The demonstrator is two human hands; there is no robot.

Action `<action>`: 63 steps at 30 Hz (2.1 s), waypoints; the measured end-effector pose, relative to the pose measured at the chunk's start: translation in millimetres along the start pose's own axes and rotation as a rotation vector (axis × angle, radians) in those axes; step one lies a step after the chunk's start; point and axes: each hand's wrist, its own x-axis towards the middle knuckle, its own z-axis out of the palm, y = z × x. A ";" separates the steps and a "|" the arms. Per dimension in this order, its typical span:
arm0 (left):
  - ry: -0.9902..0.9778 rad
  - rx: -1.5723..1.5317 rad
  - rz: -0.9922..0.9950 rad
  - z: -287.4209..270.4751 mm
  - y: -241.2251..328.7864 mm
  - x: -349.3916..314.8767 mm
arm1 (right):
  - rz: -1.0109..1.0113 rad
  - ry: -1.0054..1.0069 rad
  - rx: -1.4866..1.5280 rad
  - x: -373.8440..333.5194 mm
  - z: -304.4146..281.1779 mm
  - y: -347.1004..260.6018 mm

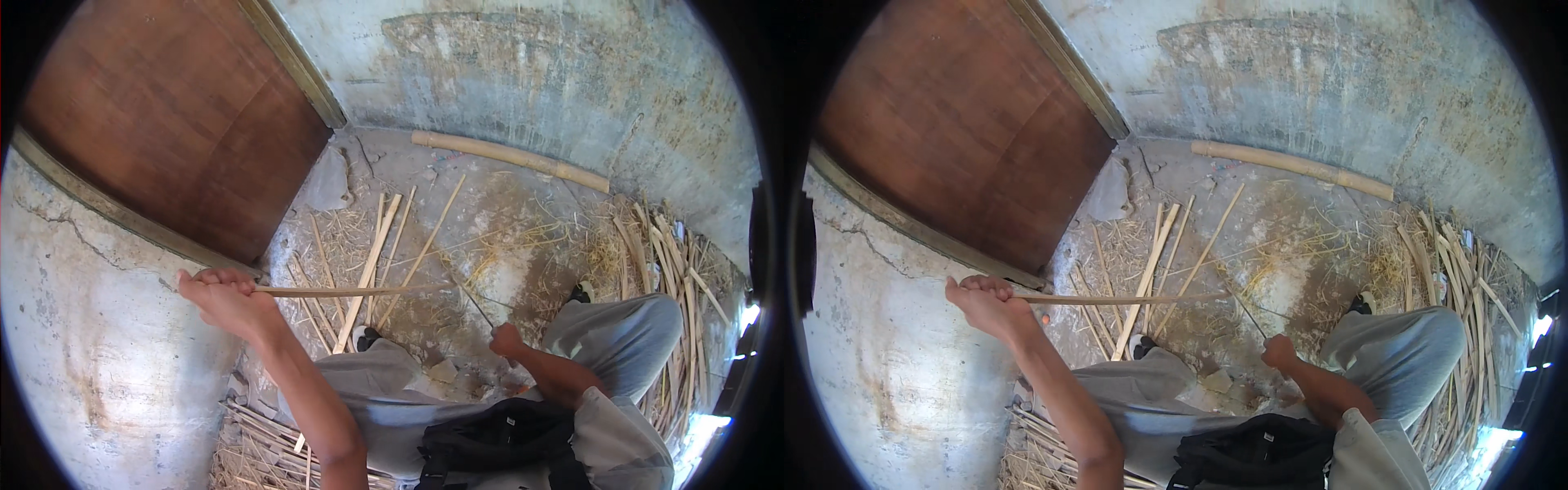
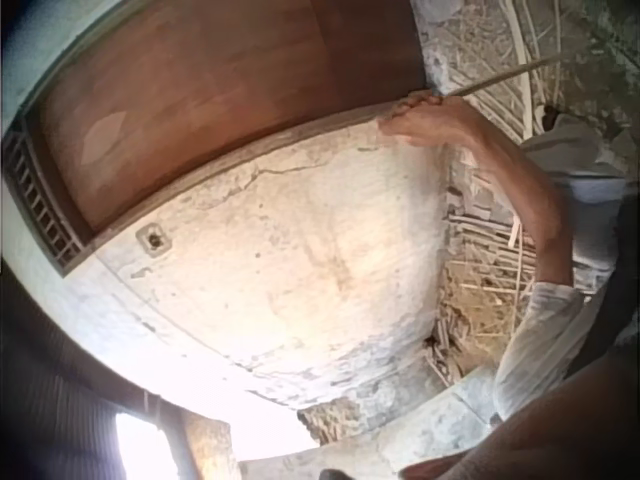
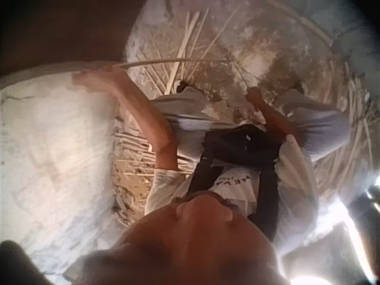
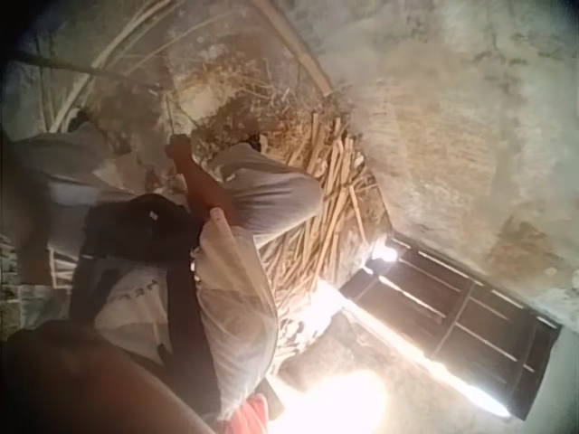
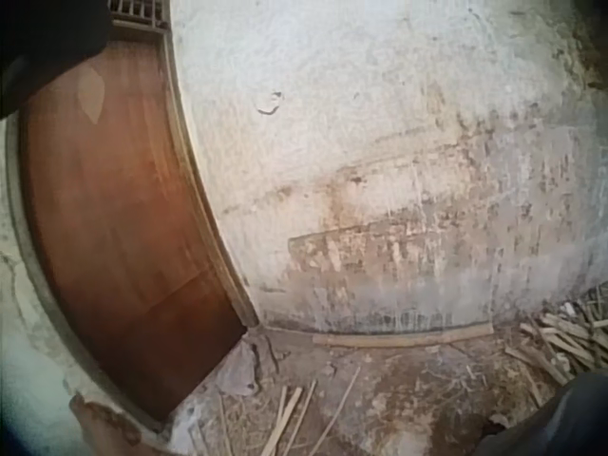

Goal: The person holds a bamboo stick and repeatedly shaves its surface along its length using a knife.

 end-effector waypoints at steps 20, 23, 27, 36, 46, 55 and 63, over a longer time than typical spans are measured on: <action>-0.340 0.026 -0.055 -8.0 -2.1 8.5 | 0.079 0.000 -0.114 -12.2 2.7 32.2; -0.547 0.017 -0.058 7.9 10.2 -23.5 | 0.155 0.053 0.028 0.6 -7.3 13.0; -0.679 -0.075 -0.050 6.4 0.2 -31.7 | 0.412 -0.025 0.627 -6.6 -90.6 -54.9; -0.972 -0.013 0.330 33.3 -2.6 -28.5 | 0.138 0.140 1.028 -33.2 -230.7 -135.3; -0.984 -0.236 -0.049 75.0 -8.9 -79.1 | -0.178 0.068 1.041 -108.4 -359.8 -205.3; -0.845 -0.192 -0.119 83.6 4.0 -118.1 | -0.061 -0.015 1.013 -87.1 -323.3 -190.8; -0.842 -0.196 -0.093 68.0 -3.9 -89.0 | -0.179 0.244 0.733 -92.6 -305.2 -188.3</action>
